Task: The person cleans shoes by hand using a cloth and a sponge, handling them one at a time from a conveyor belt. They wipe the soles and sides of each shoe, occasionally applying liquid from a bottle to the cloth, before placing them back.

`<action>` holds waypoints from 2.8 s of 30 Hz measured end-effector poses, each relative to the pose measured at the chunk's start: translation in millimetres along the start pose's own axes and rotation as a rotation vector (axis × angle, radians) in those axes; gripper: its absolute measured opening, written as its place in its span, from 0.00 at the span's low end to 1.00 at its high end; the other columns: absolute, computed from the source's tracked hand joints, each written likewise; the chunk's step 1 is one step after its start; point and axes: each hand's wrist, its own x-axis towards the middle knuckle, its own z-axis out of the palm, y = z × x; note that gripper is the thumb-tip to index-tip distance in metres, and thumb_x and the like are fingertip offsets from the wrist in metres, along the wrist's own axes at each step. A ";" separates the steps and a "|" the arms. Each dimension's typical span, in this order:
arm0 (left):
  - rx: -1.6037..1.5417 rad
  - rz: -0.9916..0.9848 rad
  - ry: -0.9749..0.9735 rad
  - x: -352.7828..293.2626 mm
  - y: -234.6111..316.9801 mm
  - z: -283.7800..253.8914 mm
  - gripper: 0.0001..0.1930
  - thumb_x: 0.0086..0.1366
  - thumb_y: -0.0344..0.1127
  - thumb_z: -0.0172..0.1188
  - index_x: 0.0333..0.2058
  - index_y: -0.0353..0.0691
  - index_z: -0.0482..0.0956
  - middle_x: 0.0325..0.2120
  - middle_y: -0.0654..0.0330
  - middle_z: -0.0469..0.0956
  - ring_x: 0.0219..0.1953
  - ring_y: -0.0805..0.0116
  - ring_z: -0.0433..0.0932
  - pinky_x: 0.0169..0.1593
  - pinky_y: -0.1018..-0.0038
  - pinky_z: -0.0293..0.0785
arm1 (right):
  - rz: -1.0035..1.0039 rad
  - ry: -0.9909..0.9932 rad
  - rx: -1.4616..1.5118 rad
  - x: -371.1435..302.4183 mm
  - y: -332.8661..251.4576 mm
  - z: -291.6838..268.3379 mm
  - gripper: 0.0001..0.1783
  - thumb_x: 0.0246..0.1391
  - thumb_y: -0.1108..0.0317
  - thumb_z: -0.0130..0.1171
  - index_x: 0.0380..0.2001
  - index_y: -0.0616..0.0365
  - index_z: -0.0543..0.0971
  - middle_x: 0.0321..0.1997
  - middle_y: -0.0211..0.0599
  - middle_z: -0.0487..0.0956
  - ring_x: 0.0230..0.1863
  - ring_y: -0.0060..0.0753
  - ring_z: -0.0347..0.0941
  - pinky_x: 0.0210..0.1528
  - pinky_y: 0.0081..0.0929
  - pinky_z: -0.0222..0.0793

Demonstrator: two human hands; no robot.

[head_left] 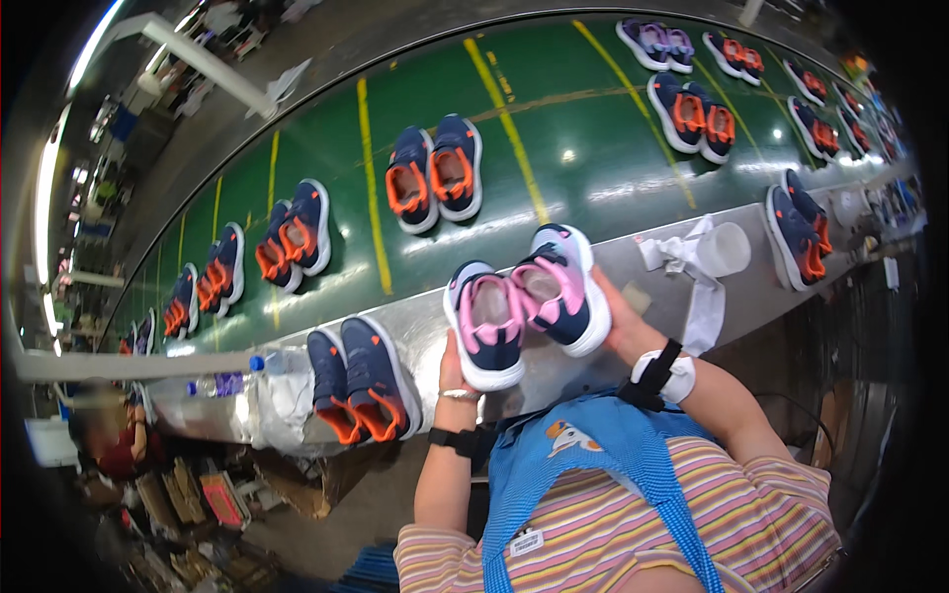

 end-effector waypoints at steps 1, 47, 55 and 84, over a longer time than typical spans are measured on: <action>-0.017 -0.012 -0.059 -1.1 0.0 -11.5 0.26 0.65 0.52 0.32 0.56 0.43 0.55 0.53 0.50 0.62 0.51 0.50 0.65 0.54 0.55 0.62 | 0.013 -0.024 0.016 -0.5 4.6 2.0 0.30 0.55 0.47 0.41 0.55 0.54 0.60 0.55 0.42 0.65 0.54 0.39 0.64 0.55 0.39 0.61; 2.551 0.222 0.304 197.2 135.7 98.8 0.27 0.40 0.51 0.66 0.41 0.52 0.73 0.36 0.51 0.70 0.44 0.55 0.68 0.51 0.55 0.56 | -0.819 0.589 -2.609 300.8 -307.1 75.7 0.34 0.35 0.65 0.63 0.50 0.52 0.65 0.45 0.50 0.68 0.49 0.49 0.63 0.50 0.39 0.59; 2.466 0.432 0.220 54.9 72.3 94.6 0.18 0.36 0.45 0.68 0.27 0.47 0.75 0.26 0.55 0.67 0.33 0.58 0.68 0.39 0.66 0.63 | -0.306 -0.144 -1.773 129.5 -128.8 84.7 0.32 0.39 0.57 0.63 0.46 0.63 0.66 0.40 0.49 0.69 0.44 0.43 0.66 0.44 0.34 0.63; 0.254 -0.067 0.300 -53.2 22.9 -60.7 0.17 0.63 0.31 0.42 0.49 0.31 0.62 0.46 0.51 0.68 0.45 0.60 0.71 0.49 0.68 0.69 | 0.298 0.271 -0.627 -23.9 47.9 34.1 0.21 0.49 0.79 0.41 0.49 0.65 0.63 0.47 0.44 0.70 0.43 0.34 0.72 0.46 0.26 0.70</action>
